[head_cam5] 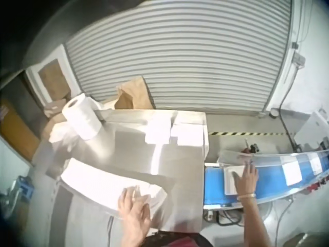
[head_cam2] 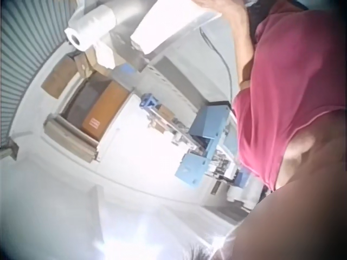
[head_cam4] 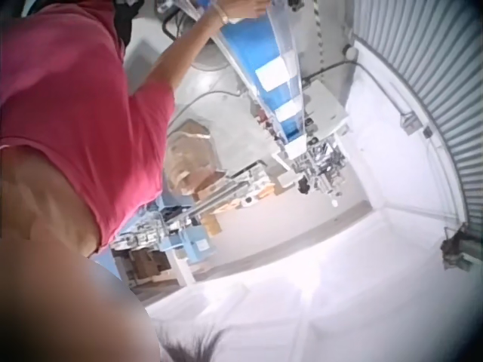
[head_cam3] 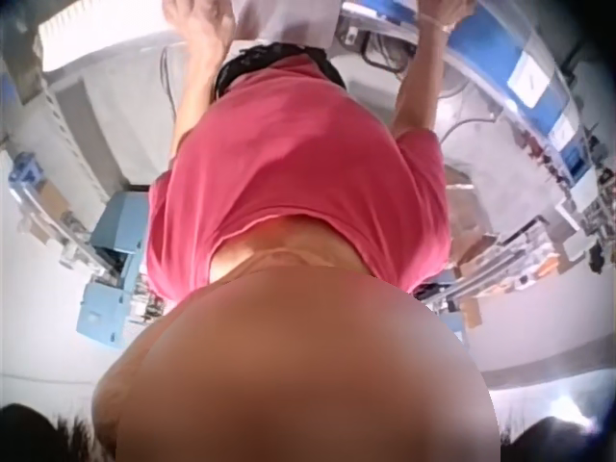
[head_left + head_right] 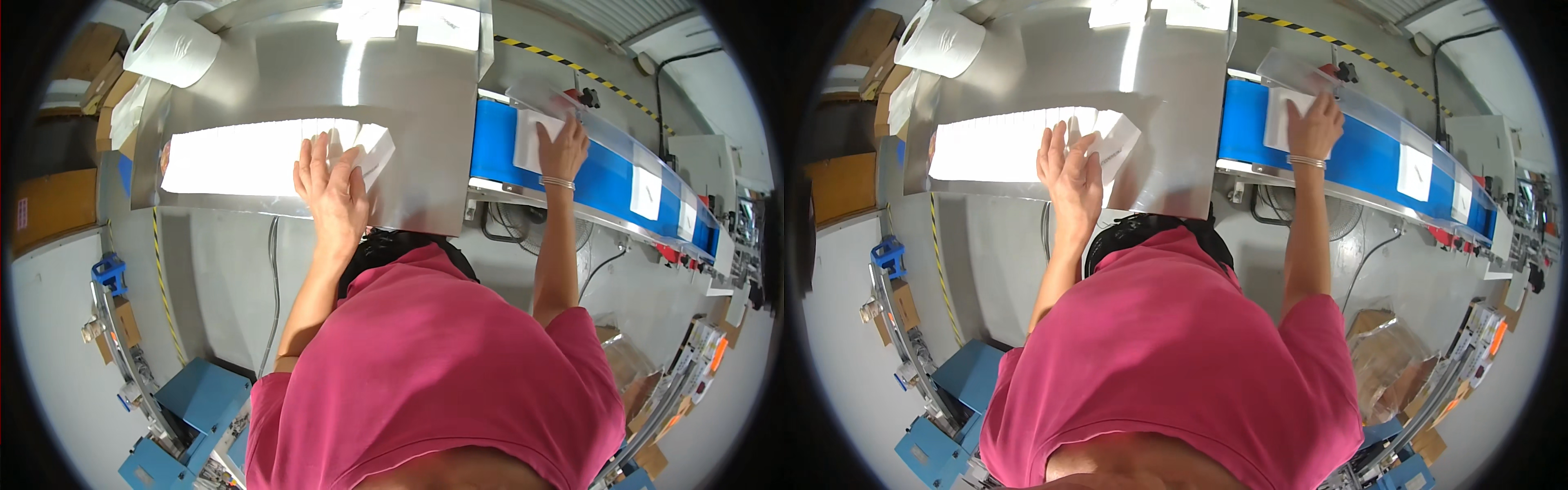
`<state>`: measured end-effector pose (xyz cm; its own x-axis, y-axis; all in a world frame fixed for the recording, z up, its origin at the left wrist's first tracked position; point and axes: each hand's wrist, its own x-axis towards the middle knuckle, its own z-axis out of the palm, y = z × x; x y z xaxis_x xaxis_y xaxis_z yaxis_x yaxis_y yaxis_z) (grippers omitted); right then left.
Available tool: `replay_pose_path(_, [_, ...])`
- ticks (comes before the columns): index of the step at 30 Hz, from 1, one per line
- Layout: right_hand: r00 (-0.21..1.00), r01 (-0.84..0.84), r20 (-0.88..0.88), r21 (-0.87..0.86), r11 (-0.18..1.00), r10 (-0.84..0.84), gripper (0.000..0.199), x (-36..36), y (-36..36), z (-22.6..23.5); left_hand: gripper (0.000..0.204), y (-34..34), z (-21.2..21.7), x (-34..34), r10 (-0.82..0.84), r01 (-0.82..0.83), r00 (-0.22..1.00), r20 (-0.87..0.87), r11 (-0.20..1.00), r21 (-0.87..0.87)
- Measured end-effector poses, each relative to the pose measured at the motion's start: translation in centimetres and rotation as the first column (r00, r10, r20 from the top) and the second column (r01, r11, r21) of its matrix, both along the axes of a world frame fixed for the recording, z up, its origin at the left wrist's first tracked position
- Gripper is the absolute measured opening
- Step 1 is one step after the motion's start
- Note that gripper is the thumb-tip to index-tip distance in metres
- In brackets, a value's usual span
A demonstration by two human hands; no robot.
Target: Placing white paper sheets onto a moving conveyor belt in a production facility.
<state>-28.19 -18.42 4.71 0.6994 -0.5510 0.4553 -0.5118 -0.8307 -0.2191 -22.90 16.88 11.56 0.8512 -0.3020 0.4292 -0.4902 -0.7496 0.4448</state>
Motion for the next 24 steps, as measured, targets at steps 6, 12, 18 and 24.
replay_pose_path(6, [0.468,-0.638,0.251,0.759,0.128,0.848,0.059,5.1,13.0,5.1,0.034,0.2,0.4,-0.4,-0.093,0.098,0.992,-0.088,0.994,0.052])
replay_pose_path(12, [0.762,-0.340,0.329,0.936,-0.087,0.558,0.037,4.4,12.3,1.3,0.050,1.2,-0.2,0.0,0.041,-0.039,0.998,-0.040,0.998,0.058])
replay_pose_path(18, [0.999,0.039,-0.034,0.711,0.702,-0.021,0.046,0.6,1.0,-1.0,0.033,2.0,-0.6,0.5,0.037,-0.038,0.999,0.026,0.997,0.068])
replay_pose_path(24, [0.976,-0.216,0.072,0.187,0.958,0.206,0.054,1.3,3.6,1.5,0.032,2.0,-1.1,0.4,0.009,-0.010,0.998,0.059,1.000,0.022])
